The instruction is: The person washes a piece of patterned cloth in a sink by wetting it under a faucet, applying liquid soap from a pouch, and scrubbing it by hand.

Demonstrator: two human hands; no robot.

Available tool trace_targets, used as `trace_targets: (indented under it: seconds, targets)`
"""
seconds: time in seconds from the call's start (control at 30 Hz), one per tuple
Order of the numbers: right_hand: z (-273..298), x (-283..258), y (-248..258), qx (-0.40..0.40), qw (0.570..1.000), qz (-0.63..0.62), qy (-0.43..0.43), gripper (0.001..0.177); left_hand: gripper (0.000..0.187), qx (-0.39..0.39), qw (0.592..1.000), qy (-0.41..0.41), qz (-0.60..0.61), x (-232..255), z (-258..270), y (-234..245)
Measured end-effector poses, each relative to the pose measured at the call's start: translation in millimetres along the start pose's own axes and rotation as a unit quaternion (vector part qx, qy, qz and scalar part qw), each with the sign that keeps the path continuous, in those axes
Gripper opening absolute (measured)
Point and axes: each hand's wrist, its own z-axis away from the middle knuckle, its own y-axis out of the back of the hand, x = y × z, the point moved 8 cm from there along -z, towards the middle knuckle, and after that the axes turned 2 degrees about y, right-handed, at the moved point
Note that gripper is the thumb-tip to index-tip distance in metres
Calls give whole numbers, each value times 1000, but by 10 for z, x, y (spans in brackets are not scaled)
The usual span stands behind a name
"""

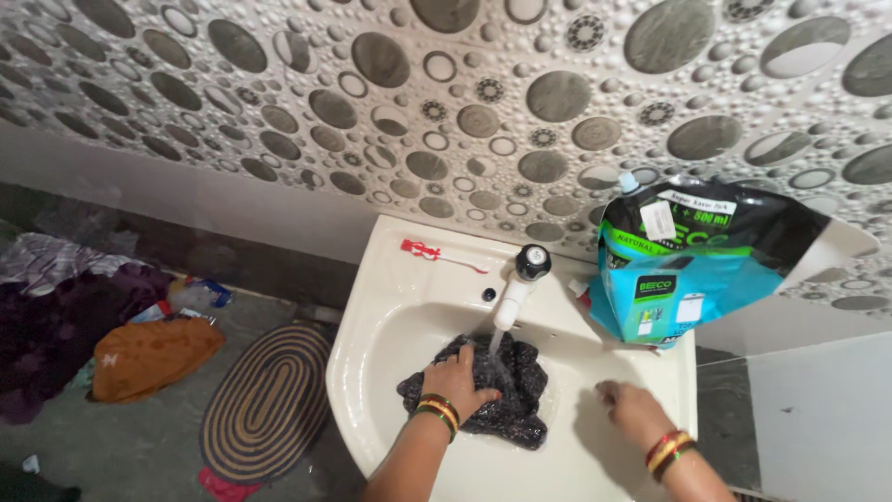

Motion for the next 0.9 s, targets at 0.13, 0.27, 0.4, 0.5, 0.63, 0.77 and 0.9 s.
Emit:
trace_targets:
  seconds: [0.13,0.27,0.4,0.5,0.63,0.77,0.9]
  targets:
    - [534,-160,128,46,998,29,-27,33,96,8,1000,-10,2,-9,-18,-51]
    - [956,-294,676,159,967,198,-37,82,98,6,1000,-9,-15,-17,-53,-88]
    - [962,-264,826,65,952,263,-139,116,100,14,1000,-7,-21,-3,-56,-79]
    - [795,-365,891,77,956,262,-105,118,97,16,1000,-2,-26,-2,-35,-110]
    - [682,-394,843,56,946,306,-90,104,95,26,999,0,-33,11,-29,-99]
    - [632,-549,758,102,960,260,19,92,95,32,999,6,-37,32,-13,-94]
    - [727,-585,935,184,970,99,122,65,95,56,998,-11,-19,40,50,-61]
